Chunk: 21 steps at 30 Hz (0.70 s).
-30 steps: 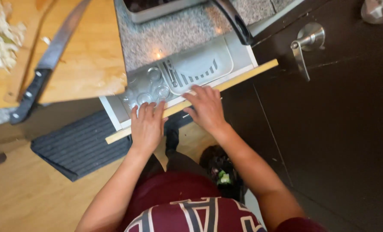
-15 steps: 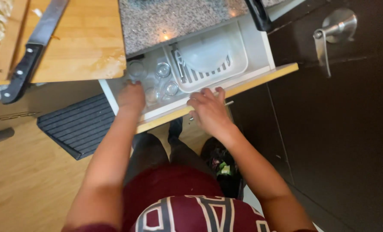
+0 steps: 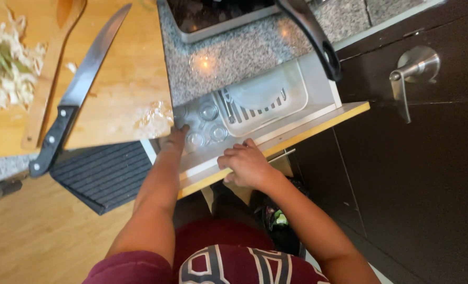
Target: The person stirs meat in a frying pan on an induction cooktop, then retrieves a glass from a drawer to fill with water from the sink. They pour the water into the pan and continue stirring. Finally, the person chops vegetables on a wooden cutting board and transfers them to a plate.
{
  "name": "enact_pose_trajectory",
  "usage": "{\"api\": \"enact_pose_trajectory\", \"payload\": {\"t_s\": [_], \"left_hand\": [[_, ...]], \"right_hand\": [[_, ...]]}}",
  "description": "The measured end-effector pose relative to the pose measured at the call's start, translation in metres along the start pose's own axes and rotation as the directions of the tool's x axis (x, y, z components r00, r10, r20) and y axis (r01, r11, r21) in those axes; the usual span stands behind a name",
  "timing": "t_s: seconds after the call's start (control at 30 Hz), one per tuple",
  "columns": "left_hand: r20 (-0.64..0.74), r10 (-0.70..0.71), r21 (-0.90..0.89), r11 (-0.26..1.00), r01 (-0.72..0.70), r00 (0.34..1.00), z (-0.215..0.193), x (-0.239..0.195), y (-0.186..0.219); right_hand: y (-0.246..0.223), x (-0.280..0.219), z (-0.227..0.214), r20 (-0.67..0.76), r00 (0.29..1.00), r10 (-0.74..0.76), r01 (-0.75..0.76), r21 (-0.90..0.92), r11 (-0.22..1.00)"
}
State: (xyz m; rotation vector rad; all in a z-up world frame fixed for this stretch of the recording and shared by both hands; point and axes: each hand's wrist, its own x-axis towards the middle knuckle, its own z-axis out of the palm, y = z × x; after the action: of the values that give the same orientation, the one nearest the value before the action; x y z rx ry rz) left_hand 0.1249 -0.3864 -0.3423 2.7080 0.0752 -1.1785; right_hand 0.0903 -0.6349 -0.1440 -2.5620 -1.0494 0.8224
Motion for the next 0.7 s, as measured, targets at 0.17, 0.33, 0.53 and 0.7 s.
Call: {"api": "enact_pose_trajectory", "payload": {"t_s": [0.17, 0.33, 0.53, 0.7], "left_hand": [[-0.024, 0.067, 0.058, 0.996, -0.065, 0.997, 0.114, 0.103, -0.029], [-0.117, 0.006, -0.051, 0.999, -0.012, 0.993, 0.080, 0.066, -0.017], [-0.371, -0.021, 0.181, 0.979, 0.094, 0.928, -0.019, -0.062, 0.035], [-0.737, 0.110, 0.143, 0.990, -0.006, 0.667, -0.073, -0.177, 0.075]], "right_hand": [[-0.004, -0.003, -0.006, -0.004, 1.000, 0.024, -0.024, 0.014, 1.000], [0.000, -0.005, -0.004, -0.029, 0.999, -0.013, 0.013, 0.009, 1.000], [0.000, -0.013, 0.003, -0.153, 0.986, -0.067, 0.050, -0.113, 0.992], [-0.003, -0.019, -0.004, -0.274, 0.959, -0.070, 0.044, -0.101, 0.994]]}}
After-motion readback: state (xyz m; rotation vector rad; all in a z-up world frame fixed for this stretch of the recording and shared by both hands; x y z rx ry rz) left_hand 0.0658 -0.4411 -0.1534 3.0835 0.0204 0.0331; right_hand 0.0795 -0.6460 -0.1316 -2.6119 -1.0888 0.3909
